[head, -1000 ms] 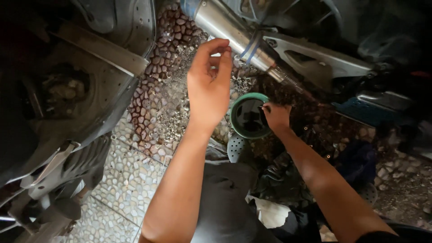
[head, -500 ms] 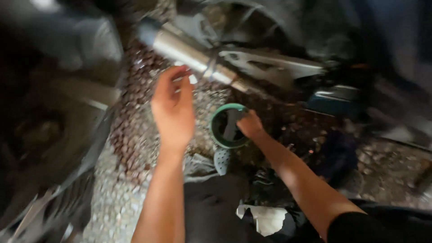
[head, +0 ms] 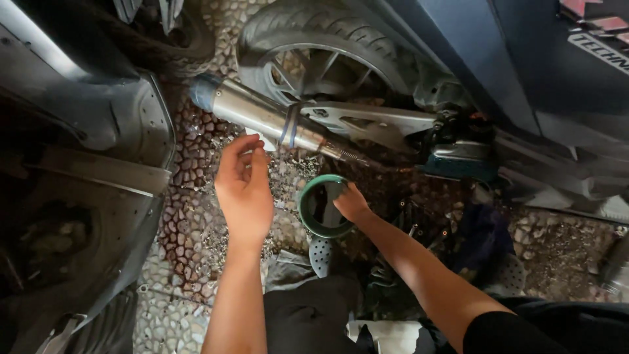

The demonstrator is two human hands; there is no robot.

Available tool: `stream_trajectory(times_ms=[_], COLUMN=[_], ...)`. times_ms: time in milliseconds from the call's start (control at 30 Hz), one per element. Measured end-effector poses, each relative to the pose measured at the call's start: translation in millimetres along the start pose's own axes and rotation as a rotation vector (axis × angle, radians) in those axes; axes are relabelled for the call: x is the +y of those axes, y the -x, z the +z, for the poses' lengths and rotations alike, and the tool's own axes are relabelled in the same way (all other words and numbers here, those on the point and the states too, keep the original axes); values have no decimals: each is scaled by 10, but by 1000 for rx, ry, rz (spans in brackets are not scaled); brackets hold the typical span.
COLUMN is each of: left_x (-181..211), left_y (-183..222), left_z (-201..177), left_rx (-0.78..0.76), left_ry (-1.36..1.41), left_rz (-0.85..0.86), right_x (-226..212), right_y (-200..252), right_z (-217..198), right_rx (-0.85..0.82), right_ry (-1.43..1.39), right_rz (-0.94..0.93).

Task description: The person is performing an oil change on a motorcycle. They use a wrench to loosen and remove the drain plug, allowing dark oil to drain into a green container placed underneath. After the oil drains, the person cleans the drain plug and reinserts it into the engine.

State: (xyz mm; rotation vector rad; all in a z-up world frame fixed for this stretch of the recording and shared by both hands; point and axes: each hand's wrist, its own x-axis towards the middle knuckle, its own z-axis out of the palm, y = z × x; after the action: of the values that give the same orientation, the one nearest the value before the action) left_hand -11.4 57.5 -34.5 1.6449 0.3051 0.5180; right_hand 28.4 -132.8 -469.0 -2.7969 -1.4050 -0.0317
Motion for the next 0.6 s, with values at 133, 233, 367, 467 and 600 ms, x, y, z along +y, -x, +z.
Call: stream_trajectory(times_ms=[133,233,367,467,600], left_x=[19,25,-37,-9,48], left_y=[-18,-25,-36,-71,-71], left_z=[20,31,67,140,246], left_rx=[-9,0,5,-10,-36], left_ry=[-2,-55,-61,-48,-86], left_rz=[8,10,12,-6,13], right_x=[11,37,-5,10,128], right_y=[2,-27,157,459,811], right_z=[-28,-343,-633,-848,-879], right_rx=[-191,-88,176,219,-3], right_ry=[13,-77,-426,-489,-574], right_rz=[19,117,369,472,552])
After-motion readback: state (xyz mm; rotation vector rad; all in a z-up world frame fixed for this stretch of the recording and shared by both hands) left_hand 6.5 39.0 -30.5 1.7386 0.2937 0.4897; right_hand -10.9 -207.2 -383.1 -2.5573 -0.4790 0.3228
